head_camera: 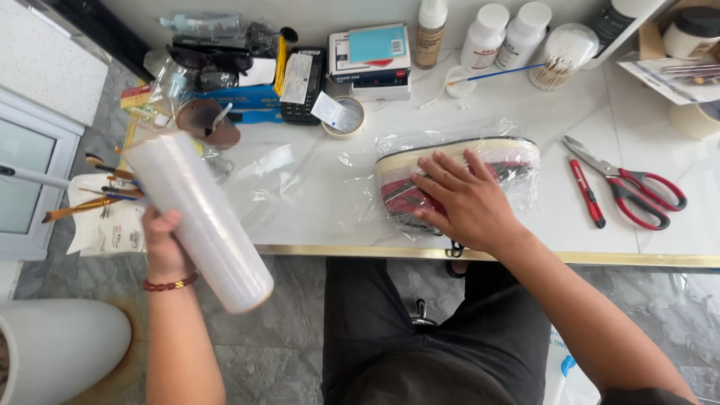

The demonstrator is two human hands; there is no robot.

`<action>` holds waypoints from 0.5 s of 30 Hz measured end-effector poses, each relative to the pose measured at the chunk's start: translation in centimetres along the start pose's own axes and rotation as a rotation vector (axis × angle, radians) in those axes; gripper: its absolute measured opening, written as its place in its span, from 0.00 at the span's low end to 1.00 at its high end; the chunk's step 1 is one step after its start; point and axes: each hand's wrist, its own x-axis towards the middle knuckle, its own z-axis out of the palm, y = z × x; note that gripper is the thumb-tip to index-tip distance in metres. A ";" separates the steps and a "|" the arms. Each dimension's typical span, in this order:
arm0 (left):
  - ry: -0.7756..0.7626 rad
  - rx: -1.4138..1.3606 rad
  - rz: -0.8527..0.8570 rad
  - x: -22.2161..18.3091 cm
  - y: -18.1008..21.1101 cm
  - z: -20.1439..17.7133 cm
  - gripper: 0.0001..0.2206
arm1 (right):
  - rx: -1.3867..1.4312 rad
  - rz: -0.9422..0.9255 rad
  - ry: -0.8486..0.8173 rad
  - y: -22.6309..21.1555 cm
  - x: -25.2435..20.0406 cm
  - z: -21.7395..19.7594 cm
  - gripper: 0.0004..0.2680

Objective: The person holds a sneaker and uses a small brush to apply a liquid along the midsole edge, dipping the brush in a small cup. They then wrap the entire shoe with a roll of clear plastic wrap, rotating the shoe to cover it, and set the wrapped shoe on the workbench.

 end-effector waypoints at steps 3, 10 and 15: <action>0.070 -0.148 0.088 -0.5 2.6 -1.1 0.35 | -0.014 0.028 -0.020 -0.1 0.2 -0.1 0.23; 0.045 -0.061 0.328 -0.1 5.6 0.2 0.35 | 0.063 0.029 -0.020 -0.3 0.5 -1.2 0.23; 0.089 0.116 0.496 1.7 2.2 3.0 0.36 | 0.225 0.127 0.138 2.3 -2.9 -2.4 0.21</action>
